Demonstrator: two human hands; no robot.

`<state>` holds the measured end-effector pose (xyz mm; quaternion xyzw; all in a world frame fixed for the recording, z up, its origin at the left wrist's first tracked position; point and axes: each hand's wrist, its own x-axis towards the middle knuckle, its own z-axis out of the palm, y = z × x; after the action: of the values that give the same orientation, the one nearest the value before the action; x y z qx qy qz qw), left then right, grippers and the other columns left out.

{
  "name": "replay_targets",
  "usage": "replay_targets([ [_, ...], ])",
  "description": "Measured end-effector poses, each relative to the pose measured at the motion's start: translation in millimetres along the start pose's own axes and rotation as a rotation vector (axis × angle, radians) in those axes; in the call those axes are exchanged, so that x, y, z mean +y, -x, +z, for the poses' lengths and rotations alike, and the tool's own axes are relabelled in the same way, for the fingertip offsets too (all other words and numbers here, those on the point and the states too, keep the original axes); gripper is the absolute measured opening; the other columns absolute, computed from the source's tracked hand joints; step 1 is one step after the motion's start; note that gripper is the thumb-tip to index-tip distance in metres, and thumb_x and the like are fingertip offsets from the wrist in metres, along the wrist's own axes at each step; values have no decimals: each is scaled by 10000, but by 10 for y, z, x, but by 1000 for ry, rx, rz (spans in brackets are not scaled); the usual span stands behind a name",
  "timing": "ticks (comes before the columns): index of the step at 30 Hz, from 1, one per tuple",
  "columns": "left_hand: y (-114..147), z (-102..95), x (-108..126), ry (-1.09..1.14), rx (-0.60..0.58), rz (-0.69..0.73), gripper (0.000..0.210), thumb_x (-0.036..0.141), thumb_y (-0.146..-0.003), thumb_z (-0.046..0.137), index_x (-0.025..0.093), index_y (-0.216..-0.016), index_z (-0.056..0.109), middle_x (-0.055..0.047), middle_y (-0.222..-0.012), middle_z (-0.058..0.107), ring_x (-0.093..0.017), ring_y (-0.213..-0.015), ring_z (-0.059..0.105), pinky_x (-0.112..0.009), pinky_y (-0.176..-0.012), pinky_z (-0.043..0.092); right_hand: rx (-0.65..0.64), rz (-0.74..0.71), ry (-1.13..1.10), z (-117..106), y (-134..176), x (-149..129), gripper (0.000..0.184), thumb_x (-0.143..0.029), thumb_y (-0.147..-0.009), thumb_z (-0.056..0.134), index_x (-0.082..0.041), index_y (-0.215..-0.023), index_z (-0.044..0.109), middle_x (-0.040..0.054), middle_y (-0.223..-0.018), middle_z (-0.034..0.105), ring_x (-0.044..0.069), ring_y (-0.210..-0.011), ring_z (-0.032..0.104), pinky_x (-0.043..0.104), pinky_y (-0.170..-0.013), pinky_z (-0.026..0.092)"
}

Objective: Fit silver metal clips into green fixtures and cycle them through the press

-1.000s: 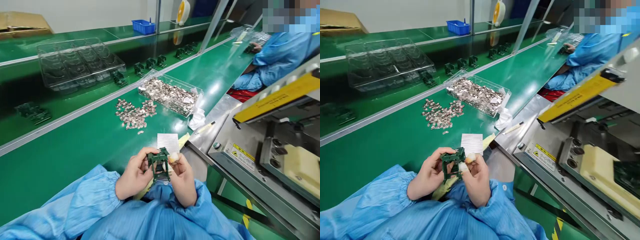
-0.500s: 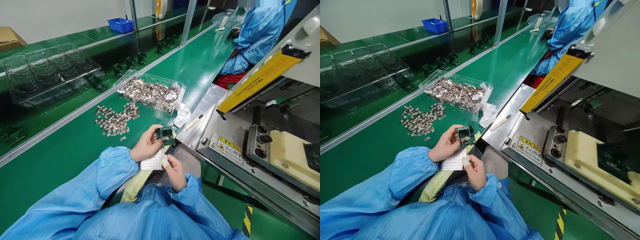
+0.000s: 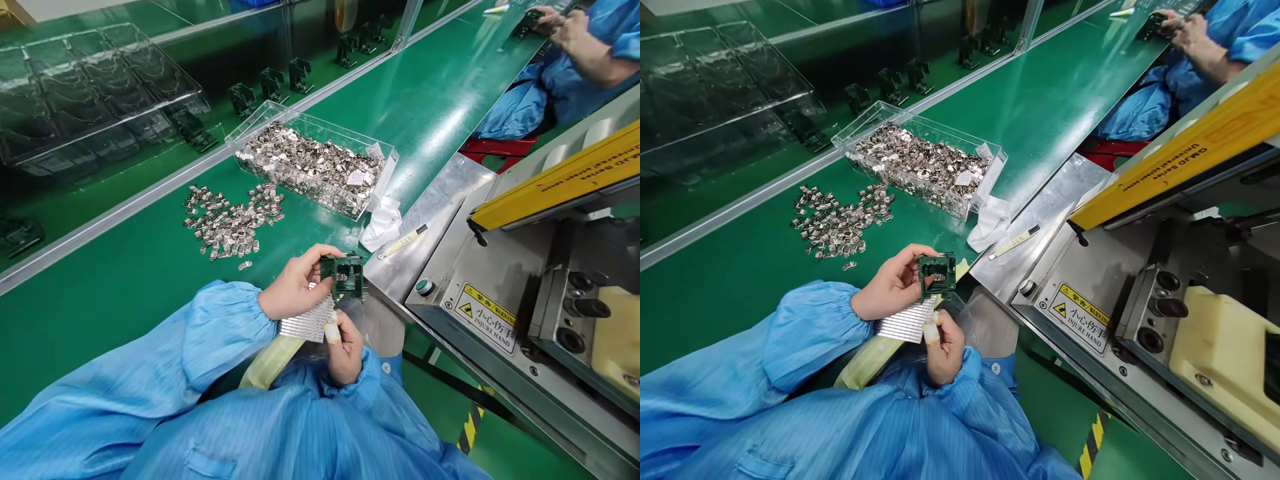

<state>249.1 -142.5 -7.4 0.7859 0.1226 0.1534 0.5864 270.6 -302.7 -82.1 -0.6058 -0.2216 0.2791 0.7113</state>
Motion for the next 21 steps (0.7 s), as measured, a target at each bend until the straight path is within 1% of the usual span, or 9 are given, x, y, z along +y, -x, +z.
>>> replay_targets([
  [3, -5, -3, 28, -5, 6, -12, 397, 134, -804, 580, 173, -1195, 527, 63, -630, 446, -75, -516, 388, -197, -489, 295, -6, -10, 33, -30, 2, 30, 323, -476, -879, 521, -203, -708, 551, -6, -667, 466, 150, -622, 412, 281, -601, 365],
  [7, -29, -4, 78, -19, -2, 6, 403, 126, -779, 566, 169, -1177, 520, 84, -580, 394, -73, -498, 366, -195, -473, 271, -36, 5, 62, -60, -10, -45, 284, -441, -890, 538, -202, -742, 578, -1, -687, 510, 150, -635, 449, 272, -608, 389],
  [10, -60, 5, 104, -36, -52, 32, 387, 121, -778, 565, 169, -1160, 522, 96, -554, 374, -71, -485, 357, -193, -471, 269, -36, 21, 61, -53, -3, -91, 246, -418, -897, 544, -201, -792, 591, 2, -700, 548, 146, -630, 475, 262, -597, 405],
  [13, -90, 17, 96, -16, -112, 40, 370, 115, -786, 568, 168, -1149, 523, 93, -560, 381, -71, -491, 358, -193, -477, 277, -20, 9, 71, -39, 15, -60, 281, -449, -908, 505, -203, -797, 582, 8, -698, 557, 152, -625, 487, 269, -592, 412],
  [17, -109, 20, 53, 35, -101, 34, 366, 128, -790, 584, 175, -1147, 521, 69, -614, 445, -79, -527, 397, -197, -494, 301, -7, -42, 137, -48, 12, 13, 336, -472, -914, 466, -206, -736, 570, 19, -702, 531, 168, -647, 481, 294, -615, 404],
  [21, -108, 9, 33, 40, -85, 33, 382, 122, -777, 592, 175, -1150, 525, 83, -591, 408, -71, -505, 372, -191, -479, 283, -38, -88, 220, -100, -22, 6, 369, -473, -893, 472, -220, -627, 502, 1, -635, 459, 163, -601, 437, 295, -591, 369],
])
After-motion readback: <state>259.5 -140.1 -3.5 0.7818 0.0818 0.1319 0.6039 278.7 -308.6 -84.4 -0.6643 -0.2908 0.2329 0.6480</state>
